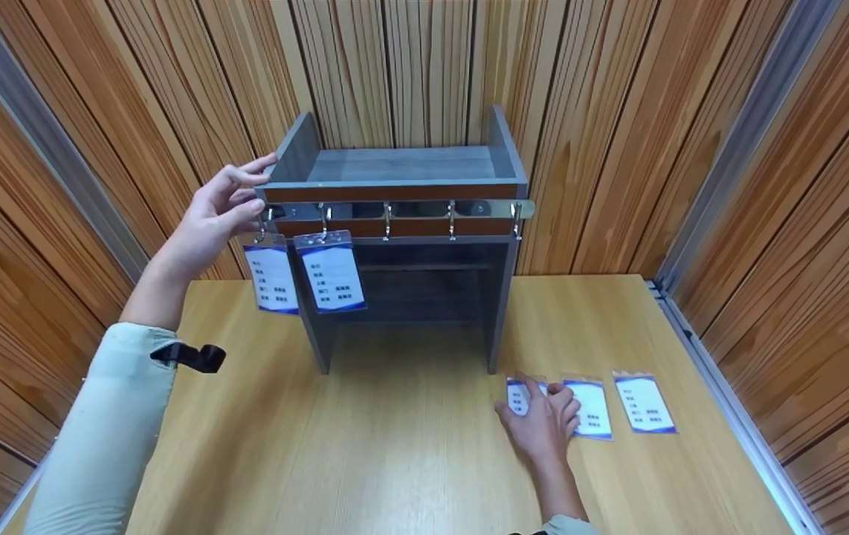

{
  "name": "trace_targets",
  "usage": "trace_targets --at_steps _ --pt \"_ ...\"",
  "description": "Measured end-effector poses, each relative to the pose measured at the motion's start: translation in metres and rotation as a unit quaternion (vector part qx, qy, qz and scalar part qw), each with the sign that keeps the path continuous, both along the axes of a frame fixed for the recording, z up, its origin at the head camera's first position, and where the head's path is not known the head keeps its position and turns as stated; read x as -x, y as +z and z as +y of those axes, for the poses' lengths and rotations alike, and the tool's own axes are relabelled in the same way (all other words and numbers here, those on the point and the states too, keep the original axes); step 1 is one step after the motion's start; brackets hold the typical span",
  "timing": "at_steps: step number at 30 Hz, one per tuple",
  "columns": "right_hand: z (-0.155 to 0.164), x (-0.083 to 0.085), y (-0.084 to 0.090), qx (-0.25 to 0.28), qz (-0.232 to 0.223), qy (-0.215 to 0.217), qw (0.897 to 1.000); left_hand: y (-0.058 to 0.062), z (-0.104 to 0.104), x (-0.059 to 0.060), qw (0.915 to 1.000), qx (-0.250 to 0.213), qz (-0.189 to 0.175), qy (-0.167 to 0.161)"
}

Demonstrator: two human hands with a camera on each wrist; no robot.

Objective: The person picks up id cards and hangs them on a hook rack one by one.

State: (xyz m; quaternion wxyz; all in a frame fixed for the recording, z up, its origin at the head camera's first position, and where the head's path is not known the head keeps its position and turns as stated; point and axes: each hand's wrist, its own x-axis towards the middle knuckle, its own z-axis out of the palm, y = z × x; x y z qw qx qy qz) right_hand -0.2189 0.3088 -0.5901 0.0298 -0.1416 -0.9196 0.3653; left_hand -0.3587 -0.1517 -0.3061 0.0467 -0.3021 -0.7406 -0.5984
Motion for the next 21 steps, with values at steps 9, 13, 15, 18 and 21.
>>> trace_targets --at_steps 9,13,15,18,21 --pt "-0.0017 0.0009 0.0017 -0.019 -0.005 -0.029 0.999 0.0018 0.0019 -0.0048 0.9999 0.008 0.0 0.008" --pt "-0.0024 0.0019 0.0034 -0.014 -0.01 -0.039 0.999 0.0015 0.0021 -0.0058 0.9999 0.011 -0.001 0.009" --pt "-0.0017 0.0024 0.0043 -0.009 -0.007 -0.036 0.999 0.0015 0.0018 -0.0056 0.9999 0.009 -0.001 0.009" --pt "-0.0003 0.0027 0.0054 -0.002 0.001 -0.027 1.0 0.0018 0.0011 -0.0047 0.9999 0.008 0.001 0.009" --pt "0.0001 0.0032 0.0064 0.007 0.001 -0.02 1.0 0.0022 0.0002 -0.0044 0.9999 0.007 0.001 0.009"
